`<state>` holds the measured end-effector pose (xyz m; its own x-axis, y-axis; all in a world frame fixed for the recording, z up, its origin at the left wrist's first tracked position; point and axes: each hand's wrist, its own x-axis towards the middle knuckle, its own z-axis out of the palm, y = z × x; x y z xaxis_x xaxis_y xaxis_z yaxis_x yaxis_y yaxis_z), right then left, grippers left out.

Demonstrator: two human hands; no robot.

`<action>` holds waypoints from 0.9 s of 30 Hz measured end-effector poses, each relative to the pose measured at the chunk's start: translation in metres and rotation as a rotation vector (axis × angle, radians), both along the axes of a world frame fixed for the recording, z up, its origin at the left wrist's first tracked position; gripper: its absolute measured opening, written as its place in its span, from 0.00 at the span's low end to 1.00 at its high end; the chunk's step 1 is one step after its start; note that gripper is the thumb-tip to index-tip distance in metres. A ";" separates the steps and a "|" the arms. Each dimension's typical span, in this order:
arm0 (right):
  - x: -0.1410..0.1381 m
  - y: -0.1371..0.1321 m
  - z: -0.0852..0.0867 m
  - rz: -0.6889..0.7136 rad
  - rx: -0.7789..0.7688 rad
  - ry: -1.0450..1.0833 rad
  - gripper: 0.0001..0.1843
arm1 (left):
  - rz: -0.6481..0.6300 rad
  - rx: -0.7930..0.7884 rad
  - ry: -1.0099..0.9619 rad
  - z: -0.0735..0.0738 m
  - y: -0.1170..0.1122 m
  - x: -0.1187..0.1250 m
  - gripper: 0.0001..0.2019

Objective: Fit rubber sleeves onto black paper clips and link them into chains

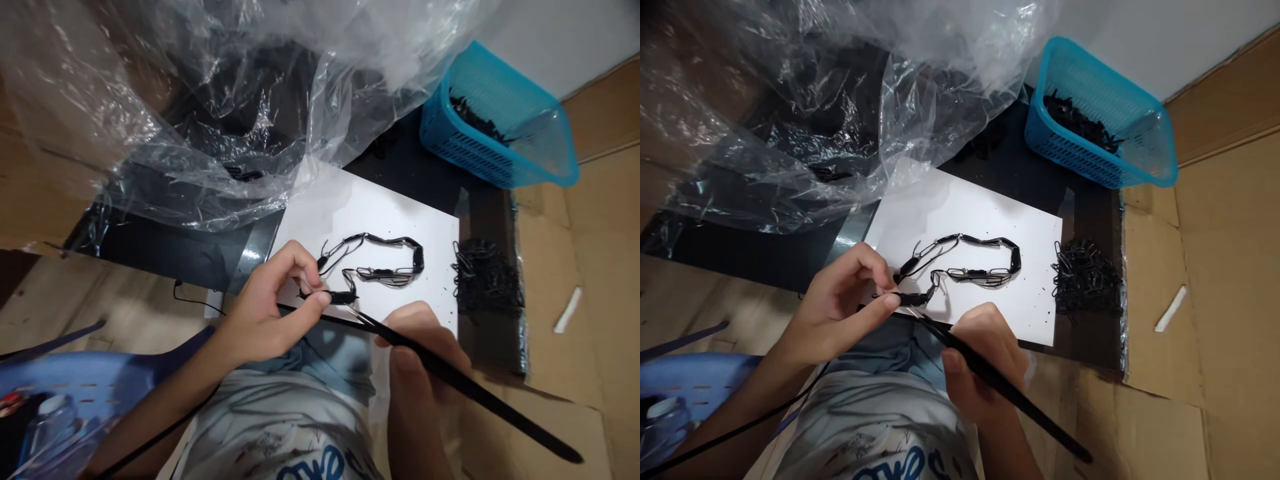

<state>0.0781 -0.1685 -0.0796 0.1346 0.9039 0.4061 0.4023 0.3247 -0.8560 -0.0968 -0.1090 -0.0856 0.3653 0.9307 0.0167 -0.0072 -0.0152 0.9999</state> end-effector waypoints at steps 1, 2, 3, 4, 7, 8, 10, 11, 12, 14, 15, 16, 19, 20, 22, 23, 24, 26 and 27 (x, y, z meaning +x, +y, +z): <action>0.000 -0.002 0.000 0.013 0.009 -0.019 0.02 | 0.004 0.004 0.003 0.000 0.000 0.000 0.08; -0.001 -0.002 0.000 0.024 0.022 -0.014 0.03 | 0.007 0.008 0.007 -0.001 0.000 0.001 0.08; -0.002 -0.002 0.000 0.033 0.029 -0.002 0.04 | 0.009 0.012 0.012 -0.001 0.000 0.001 0.08; -0.003 -0.002 0.001 0.032 0.021 -0.002 0.04 | 0.012 0.017 0.016 -0.001 0.000 0.002 0.08; -0.005 0.000 0.002 0.040 0.013 -0.017 0.04 | 0.013 0.024 0.032 -0.001 0.000 0.002 0.08; -0.004 0.000 0.002 0.047 0.006 -0.026 0.04 | 0.012 0.025 0.036 -0.001 0.000 0.002 0.08; -0.003 -0.001 0.001 0.050 -0.004 -0.042 0.05 | 0.009 0.027 0.041 -0.001 0.000 0.002 0.08; -0.003 -0.002 0.000 0.046 -0.005 -0.045 0.05 | 0.008 0.028 0.041 -0.001 0.000 0.002 0.08; -0.002 -0.003 0.000 0.042 -0.004 -0.044 0.05 | 0.008 0.029 0.039 -0.001 0.000 0.002 0.08; -0.002 -0.005 -0.001 0.027 0.005 -0.022 0.05 | 0.006 0.026 0.038 -0.002 0.000 0.001 0.08; -0.002 -0.005 -0.001 0.020 0.002 -0.009 0.05 | 0.006 0.025 0.038 -0.002 0.000 0.001 0.08; -0.003 -0.004 -0.001 0.019 -0.005 0.002 0.04 | 0.006 0.025 0.039 -0.002 0.000 0.001 0.08; -0.005 -0.002 0.000 0.025 -0.033 0.015 0.03 | 0.010 0.028 0.042 -0.003 -0.001 0.001 0.08; -0.005 -0.001 0.001 0.030 -0.036 0.015 0.03 | 0.011 0.028 0.043 -0.003 -0.001 0.001 0.07; -0.005 0.001 0.002 0.031 -0.043 0.022 0.03 | 0.013 0.021 0.048 -0.003 -0.001 0.001 0.07; -0.005 0.002 0.002 0.036 -0.045 0.020 0.04 | 0.013 0.018 0.050 -0.003 -0.001 0.001 0.08; -0.005 0.002 0.003 0.050 -0.046 0.015 0.04 | 0.012 0.015 0.049 -0.003 -0.001 0.001 0.08; -0.004 0.002 0.004 0.071 -0.053 0.013 0.04 | 0.008 0.010 0.046 -0.003 -0.001 0.001 0.08; -0.004 0.003 0.004 0.073 -0.064 0.015 0.04 | 0.005 0.007 0.044 -0.003 -0.001 0.001 0.08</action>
<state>0.0745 -0.1659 -0.0757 0.0731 0.9355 0.3456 0.3661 0.2971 -0.8819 -0.0959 -0.1098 -0.0884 0.3611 0.9325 0.0070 0.0365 -0.0216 0.9991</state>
